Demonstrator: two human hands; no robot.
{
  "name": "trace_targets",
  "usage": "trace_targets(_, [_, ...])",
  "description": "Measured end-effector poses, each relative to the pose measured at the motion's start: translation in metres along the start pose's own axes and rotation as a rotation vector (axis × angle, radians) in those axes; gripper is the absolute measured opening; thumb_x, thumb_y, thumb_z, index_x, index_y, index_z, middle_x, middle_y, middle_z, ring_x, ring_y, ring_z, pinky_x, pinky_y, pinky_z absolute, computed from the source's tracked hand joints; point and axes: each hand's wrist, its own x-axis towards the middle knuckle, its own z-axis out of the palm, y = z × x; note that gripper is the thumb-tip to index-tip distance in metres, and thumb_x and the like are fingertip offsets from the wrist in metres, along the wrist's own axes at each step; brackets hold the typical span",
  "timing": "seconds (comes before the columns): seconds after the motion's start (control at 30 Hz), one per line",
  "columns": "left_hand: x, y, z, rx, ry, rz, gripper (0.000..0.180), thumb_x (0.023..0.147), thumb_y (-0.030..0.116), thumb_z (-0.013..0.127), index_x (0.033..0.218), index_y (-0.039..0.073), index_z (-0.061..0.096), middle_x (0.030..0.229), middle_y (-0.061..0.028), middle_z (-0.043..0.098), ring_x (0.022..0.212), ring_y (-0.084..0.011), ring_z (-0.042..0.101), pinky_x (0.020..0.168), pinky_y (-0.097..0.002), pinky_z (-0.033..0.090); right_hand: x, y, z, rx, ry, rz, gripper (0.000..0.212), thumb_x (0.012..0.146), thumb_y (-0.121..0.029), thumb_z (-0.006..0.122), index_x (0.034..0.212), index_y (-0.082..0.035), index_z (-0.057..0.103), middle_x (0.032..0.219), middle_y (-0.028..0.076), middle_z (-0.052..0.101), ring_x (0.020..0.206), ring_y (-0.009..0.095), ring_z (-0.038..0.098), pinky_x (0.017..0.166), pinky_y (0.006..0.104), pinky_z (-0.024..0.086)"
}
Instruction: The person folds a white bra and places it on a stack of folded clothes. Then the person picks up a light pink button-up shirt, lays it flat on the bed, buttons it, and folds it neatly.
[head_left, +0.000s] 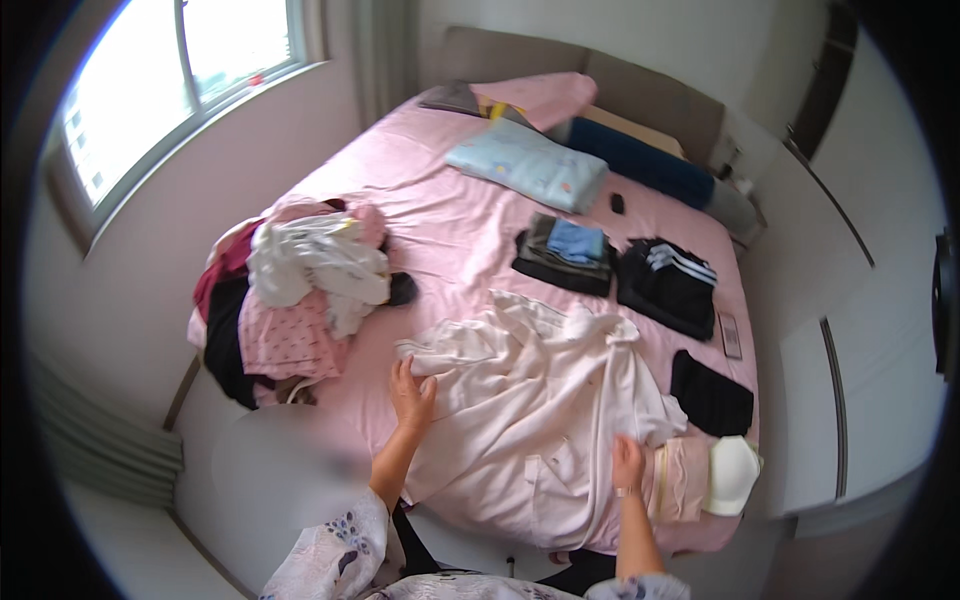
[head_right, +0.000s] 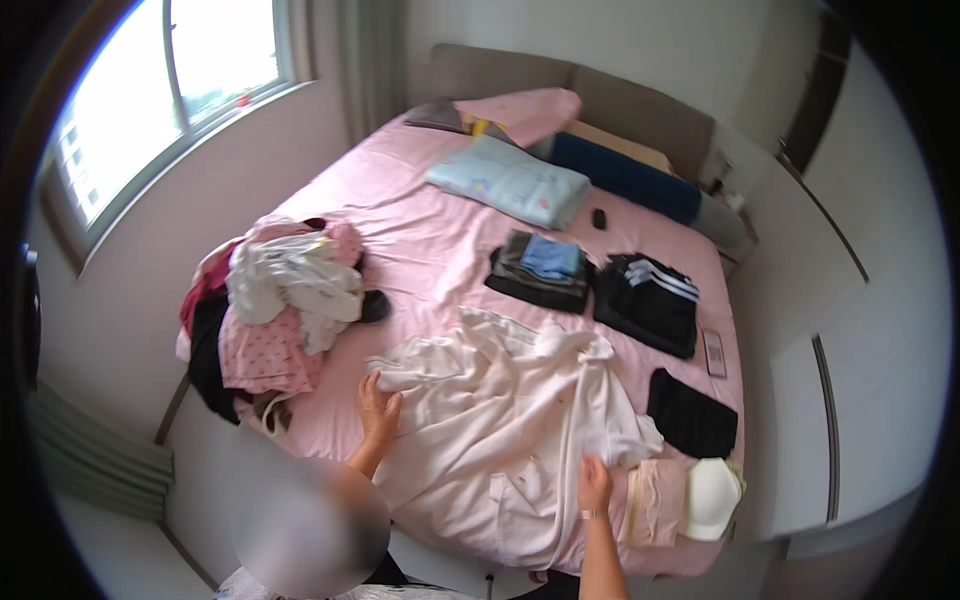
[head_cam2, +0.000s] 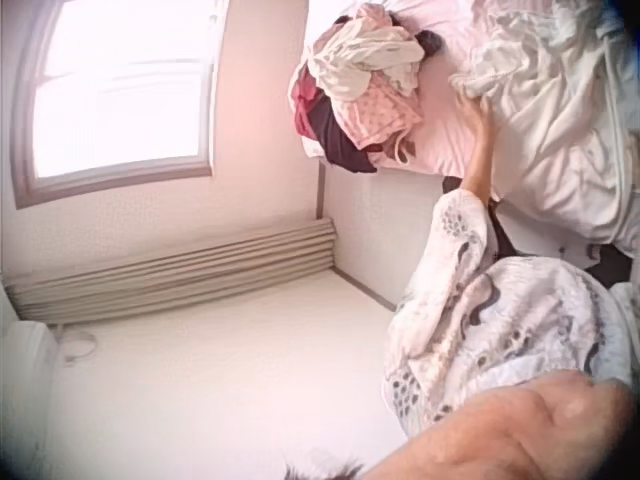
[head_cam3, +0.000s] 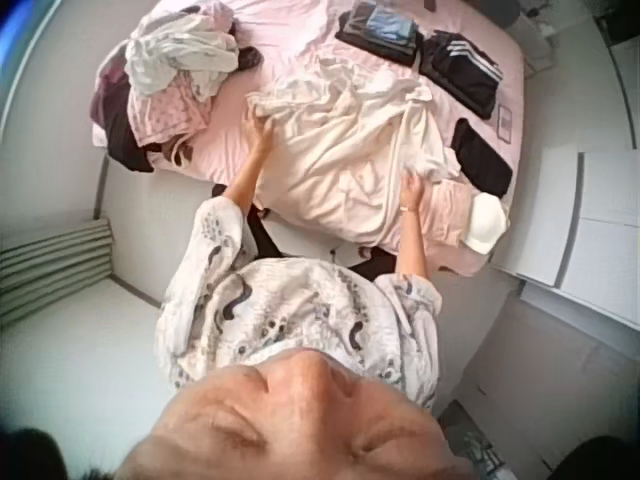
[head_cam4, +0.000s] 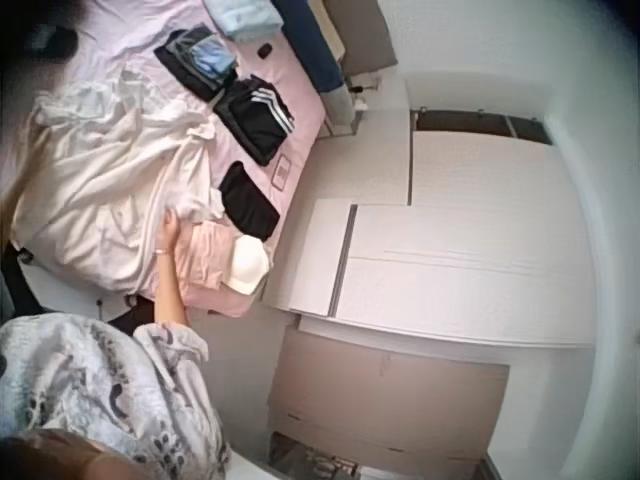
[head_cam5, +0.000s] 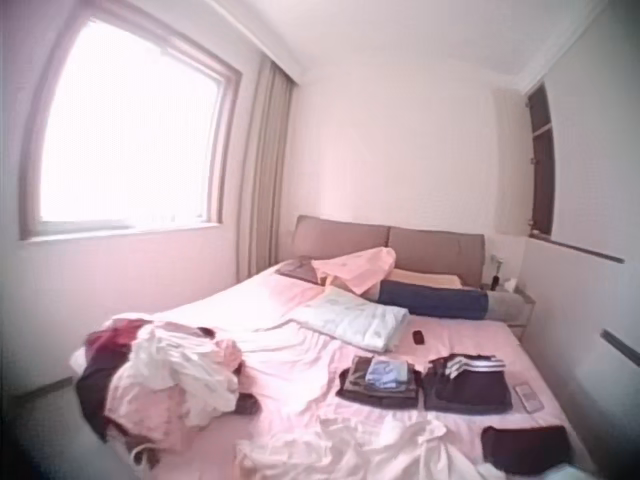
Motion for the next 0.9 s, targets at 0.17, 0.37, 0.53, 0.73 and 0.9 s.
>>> trace_targets(0.17, [-0.008,-0.074,-0.019,-0.142,-0.38,-0.556,0.02,0.071,0.008,0.056,0.087,0.004,0.065,0.074,-0.0118,0.064,0.066,-0.0226,0.06,0.062,-0.0351,0.048,-0.083,-0.007,-0.002,0.162,-0.072,0.25,0.016,0.085,-0.013,0.054,0.087,0.001,0.06,0.072,0.004,0.061,0.058,0.009,0.056,0.052,0.0223,0.045])
trace_targets(0.37, [-0.052,-0.057,-0.084,-0.303,-0.653,-0.677,0.031,0.075,0.025,0.06,0.094,0.002,0.064,0.079,-0.0076,0.063,0.067,-0.0172,0.058,0.062,-0.0315,0.047,-0.087,0.055,0.025,0.104,-0.039,0.197,0.014,0.08,-0.011,0.055,0.078,0.001,0.062,0.07,0.007,0.063,0.055,0.011,0.055,0.051,0.0246,0.045])
trace_targets(0.53, [-0.11,-0.088,-0.12,-0.343,-0.79,-0.549,0.045,0.074,0.038,0.068,0.101,0.002,0.061,0.08,-0.0073,0.061,0.072,-0.0155,0.058,0.066,-0.0293,0.047,-0.076,0.07,0.032,-0.015,0.018,0.098,0.011,0.076,-0.009,0.057,0.073,0.0,0.061,0.06,0.003,0.057,0.05,0.01,0.051,0.046,0.025,0.042])
trace_targets(0.73, [-0.159,-0.07,-0.147,-0.363,-0.637,-0.418,0.062,0.069,0.027,0.073,0.12,0.003,0.047,0.09,-0.0087,0.062,0.082,-0.0158,0.057,0.077,-0.0281,0.045,-0.118,0.03,0.045,-0.216,0.043,-0.232,0.027,0.069,-0.005,0.06,0.095,-0.002,0.057,0.092,0.013,0.058,0.078,0.022,0.056,0.071,0.032,0.046])
trace_targets(0.9, [-0.159,-0.057,-0.116,-0.383,-0.788,-0.53,0.048,0.071,0.022,0.069,0.113,0.004,0.055,0.09,-0.0039,0.063,0.082,-0.0133,0.058,0.077,-0.0268,0.045,-0.177,-0.001,0.049,-0.66,-0.029,-0.531,0.047,0.069,-0.029,0.065,0.109,-0.008,0.054,0.107,0.02,0.055,0.097,0.036,0.053,0.084,0.0431,0.043])
